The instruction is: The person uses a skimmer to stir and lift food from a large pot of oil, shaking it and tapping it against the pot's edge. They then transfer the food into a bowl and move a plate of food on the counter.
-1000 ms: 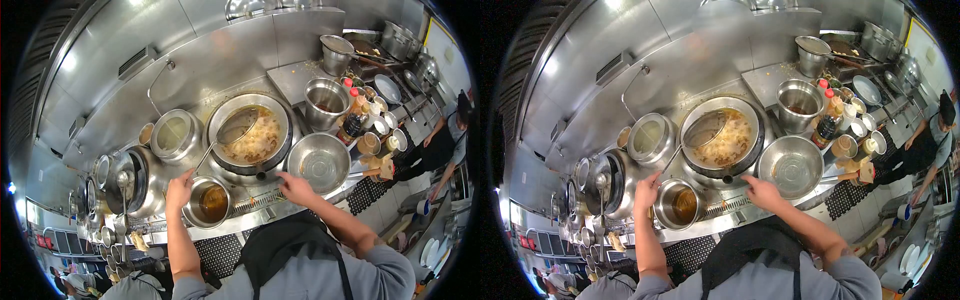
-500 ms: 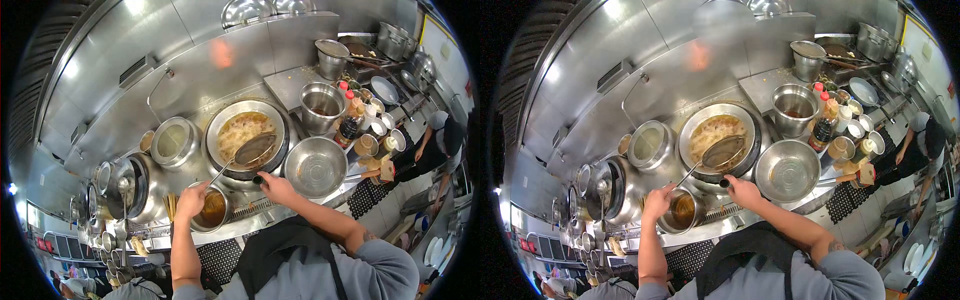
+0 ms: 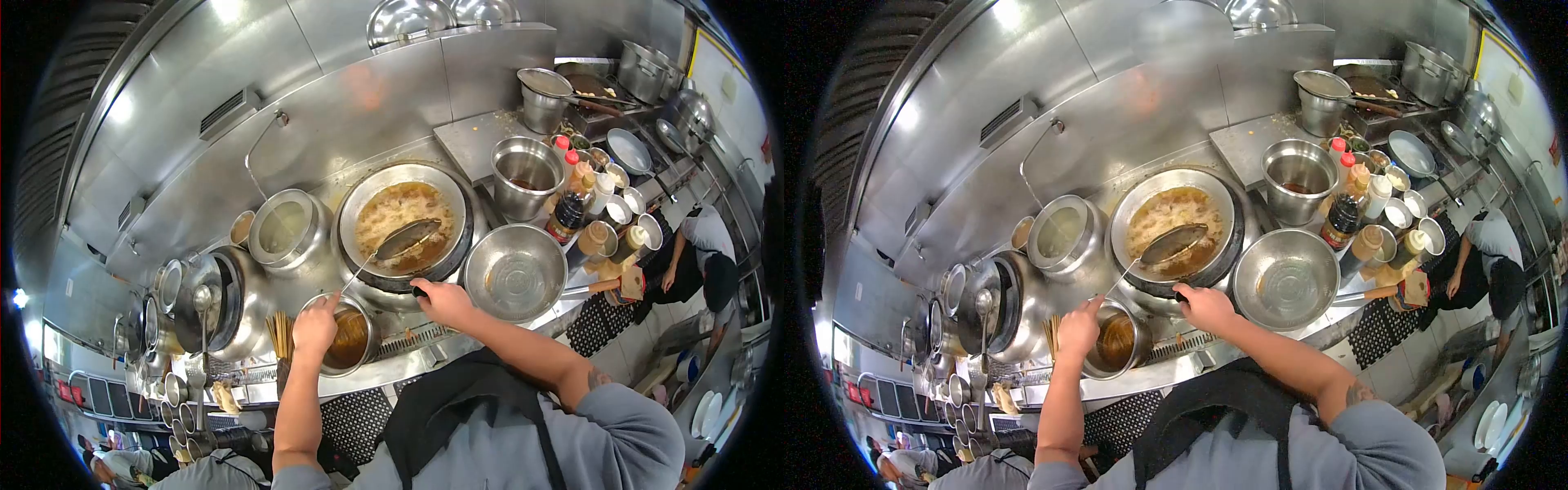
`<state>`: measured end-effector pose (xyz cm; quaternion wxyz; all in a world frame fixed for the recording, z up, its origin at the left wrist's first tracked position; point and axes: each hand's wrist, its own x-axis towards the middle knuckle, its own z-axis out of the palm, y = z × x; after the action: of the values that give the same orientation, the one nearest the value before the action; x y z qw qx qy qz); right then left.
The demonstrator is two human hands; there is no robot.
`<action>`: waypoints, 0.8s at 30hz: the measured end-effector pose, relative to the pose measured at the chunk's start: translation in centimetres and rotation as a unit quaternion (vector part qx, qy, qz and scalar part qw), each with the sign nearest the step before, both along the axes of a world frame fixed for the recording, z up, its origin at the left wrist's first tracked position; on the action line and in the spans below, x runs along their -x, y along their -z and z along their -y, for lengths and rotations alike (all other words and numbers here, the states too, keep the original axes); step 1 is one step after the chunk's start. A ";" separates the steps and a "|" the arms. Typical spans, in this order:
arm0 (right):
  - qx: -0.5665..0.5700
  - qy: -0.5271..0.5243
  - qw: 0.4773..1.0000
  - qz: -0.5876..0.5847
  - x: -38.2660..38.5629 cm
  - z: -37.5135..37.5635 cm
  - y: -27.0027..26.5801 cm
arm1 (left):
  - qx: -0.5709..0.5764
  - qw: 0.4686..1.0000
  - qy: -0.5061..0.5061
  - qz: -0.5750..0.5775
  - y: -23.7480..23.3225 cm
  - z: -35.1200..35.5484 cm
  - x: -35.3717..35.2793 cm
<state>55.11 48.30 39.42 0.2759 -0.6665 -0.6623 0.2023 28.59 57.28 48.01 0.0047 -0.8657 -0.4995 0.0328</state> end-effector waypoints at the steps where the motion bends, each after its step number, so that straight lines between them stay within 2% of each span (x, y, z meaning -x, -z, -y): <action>1: -0.006 0.000 1.000 -0.005 0.0 0.0 0.0 | 0.001 1.000 -0.005 0.008 -0.1 0.1 0.0; 4: 0.028 0.004 1.000 -0.002 0.1 0.0 -0.5 | 0.017 0.990 0.030 0.133 0.1 -0.9 2.0; 7: 0.015 0.002 1.000 -0.011 0.0 -0.1 -0.2 | 0.068 0.972 -0.011 0.224 -0.6 -1.7 2.8; 10: 0.001 0.005 1.000 -0.021 0.1 0.0 -0.2 | 0.023 0.976 -0.094 0.197 -2.1 -1.2 1.5; 13: -0.003 0.015 0.999 -0.028 0.2 0.2 -0.7 | -0.018 0.979 -0.140 0.144 -0.8 -2.1 0.0; 21: -0.012 0.013 0.999 -0.026 0.3 -0.1 -0.3 | -0.005 0.985 -0.172 0.025 1.0 -3.9 -5.5; 24: -0.019 0.013 1.000 -0.021 0.4 0.1 -0.1 | 0.027 0.991 -0.132 0.019 0.3 -3.9 -6.9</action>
<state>54.67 48.22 39.53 0.3050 -0.6655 -0.6511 0.2005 35.44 61.14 47.71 -0.0325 -0.7927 -0.6081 0.0298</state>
